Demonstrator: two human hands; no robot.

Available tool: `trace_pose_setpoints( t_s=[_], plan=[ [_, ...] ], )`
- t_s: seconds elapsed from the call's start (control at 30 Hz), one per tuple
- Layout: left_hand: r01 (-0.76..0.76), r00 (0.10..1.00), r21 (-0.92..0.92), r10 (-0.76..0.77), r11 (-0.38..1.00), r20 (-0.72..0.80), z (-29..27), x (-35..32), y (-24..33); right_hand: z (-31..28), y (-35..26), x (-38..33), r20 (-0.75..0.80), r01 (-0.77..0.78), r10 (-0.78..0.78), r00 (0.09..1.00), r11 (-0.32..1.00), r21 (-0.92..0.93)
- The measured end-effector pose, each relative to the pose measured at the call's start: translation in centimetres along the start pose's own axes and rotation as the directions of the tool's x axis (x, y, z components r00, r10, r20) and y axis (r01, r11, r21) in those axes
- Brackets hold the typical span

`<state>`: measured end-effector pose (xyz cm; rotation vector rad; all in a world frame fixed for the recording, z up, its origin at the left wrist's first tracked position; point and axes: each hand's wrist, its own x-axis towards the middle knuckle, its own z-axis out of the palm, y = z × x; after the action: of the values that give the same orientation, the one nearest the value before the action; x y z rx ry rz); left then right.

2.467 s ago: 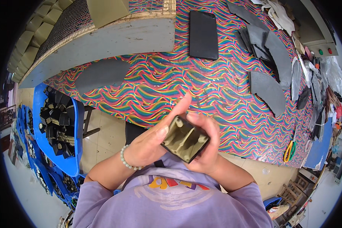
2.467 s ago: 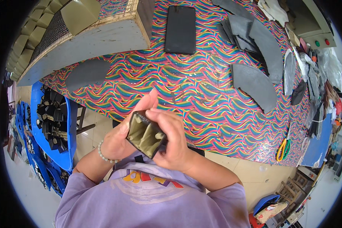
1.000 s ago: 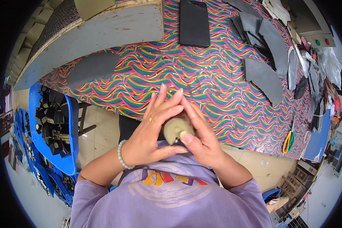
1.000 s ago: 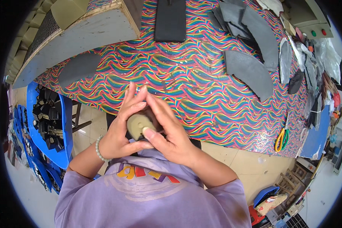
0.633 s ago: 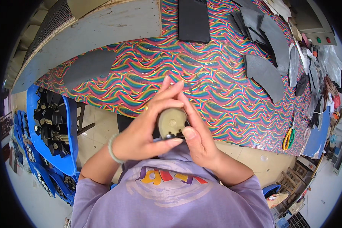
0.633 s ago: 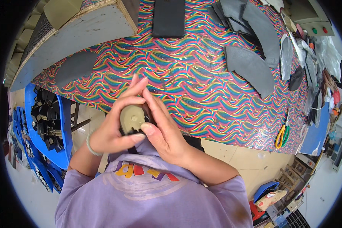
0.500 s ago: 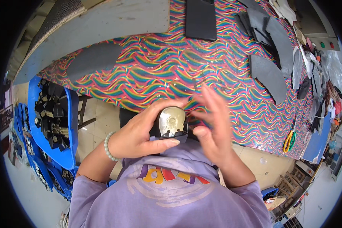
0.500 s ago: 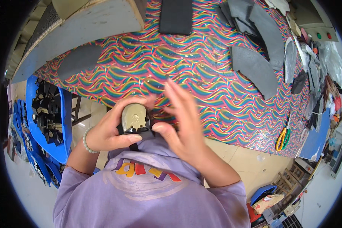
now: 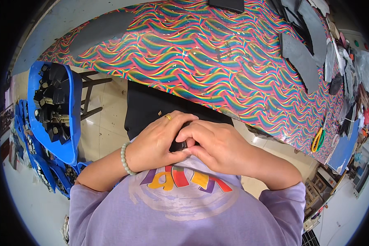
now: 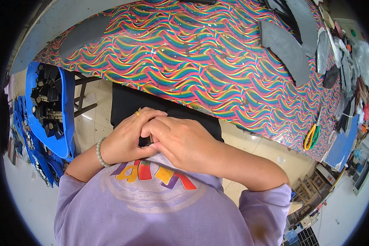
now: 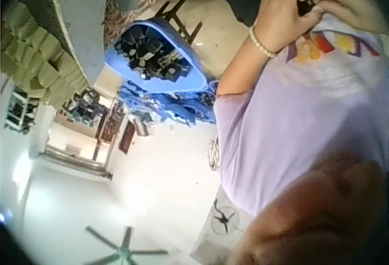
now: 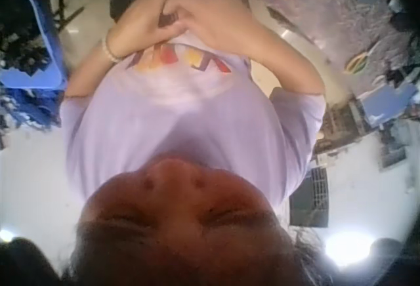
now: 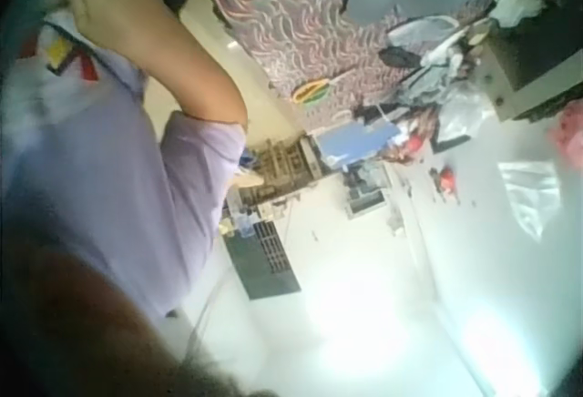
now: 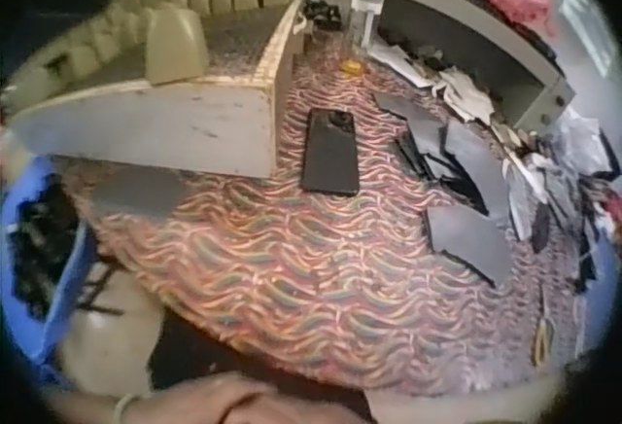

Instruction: The person takes plastic shoe heels and pieces of leather, then wraps and presses the leather covers firmly around each heel by hand.

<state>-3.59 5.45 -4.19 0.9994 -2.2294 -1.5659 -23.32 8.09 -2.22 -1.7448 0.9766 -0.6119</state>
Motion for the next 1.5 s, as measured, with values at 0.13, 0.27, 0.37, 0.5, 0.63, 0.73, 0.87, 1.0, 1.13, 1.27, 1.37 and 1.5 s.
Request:
trace_pose_setpoints(
  t_s=[0.13, 0.27, 0.37, 0.5, 0.63, 0.73, 0.87, 1.0, 1.13, 1.27, 1.37, 1.5],
  plan=[
    [0.02, 1.0, -0.085, -0.022, 0.996, -0.018, 0.5, -0.6, -0.7, 1.0, -0.7, -0.6, 0.055, -0.203, 0.196, 0.979, 0.962, 0.181],
    [0.192, 0.976, -0.276, -0.214, 0.942, -0.05, 0.7, -1.3, -1.4, -0.3, -1.0, 0.1, -0.063, -0.295, 0.304, 0.951, 0.948, 0.12],
    [0.179, 0.977, -0.401, -0.21, 0.898, -0.035, 0.6, -1.6, -1.4, 1.8, 1.4, -0.1, -0.252, -0.062, 0.05, 0.966, 0.997, -0.043],
    [0.239, 0.952, -0.58, -0.307, 0.778, -0.019, 1.0, -1.5, -1.8, 4.0, 2.4, 0.1, -0.382, 0.065, -0.098, 0.919, 0.993, -0.098],
    [0.151, 0.961, -0.485, -0.243, 0.862, -0.133, 0.8, -1.2, -1.5, 4.0, 1.9, -0.1, -0.469, 0.047, -0.061, 0.881, 0.998, -0.043],
    [-0.121, 0.984, -0.127, 0.102, 0.984, -0.147, -1.6, -0.1, -0.2, 3.2, 1.6, -0.1, -0.514, 0.083, -0.011, 0.858, 0.99, 0.116],
    [-0.409, 0.911, 0.041, 0.411, 0.912, -0.031, -3.4, 1.3, 0.7, 1.7, 0.4, 1.1, -0.134, -0.004, 0.278, 0.951, 0.445, 0.896],
    [-0.386, 0.921, -0.063, 0.381, 0.92, -0.078, -5.4, 3.2, 0.9, 1.1, 0.5, 2.8, -0.32, 0.242, 0.111, 0.941, 0.44, 0.865],
    [-0.406, 0.847, -0.07, 0.346, 0.911, -0.403, -4.7, 4.5, 0.9, 0.7, 1.9, 4.4, -0.454, 0.221, -0.074, 0.888, 0.934, 0.279],
    [-0.339, 0.896, -0.33, 0.196, 0.881, -0.398, -5.1, 5.1, 1.4, 0.0, 1.5, 5.5, -0.506, 0.194, -0.314, 0.803, 0.941, -0.276],
    [-0.411, 0.895, -0.503, 0.232, 0.76, -0.382, -4.7, 6.1, 1.4, -0.8, 1.6, 5.1, -0.505, 0.326, -0.31, 0.806, 0.944, -0.059],
    [-0.31, 0.935, -0.606, 0.12, 0.732, -0.334, -4.9, 6.1, 2.7, -0.3, 1.0, 4.8, -0.494, 0.086, -0.276, 0.825, 0.924, -0.372]
  ],
)
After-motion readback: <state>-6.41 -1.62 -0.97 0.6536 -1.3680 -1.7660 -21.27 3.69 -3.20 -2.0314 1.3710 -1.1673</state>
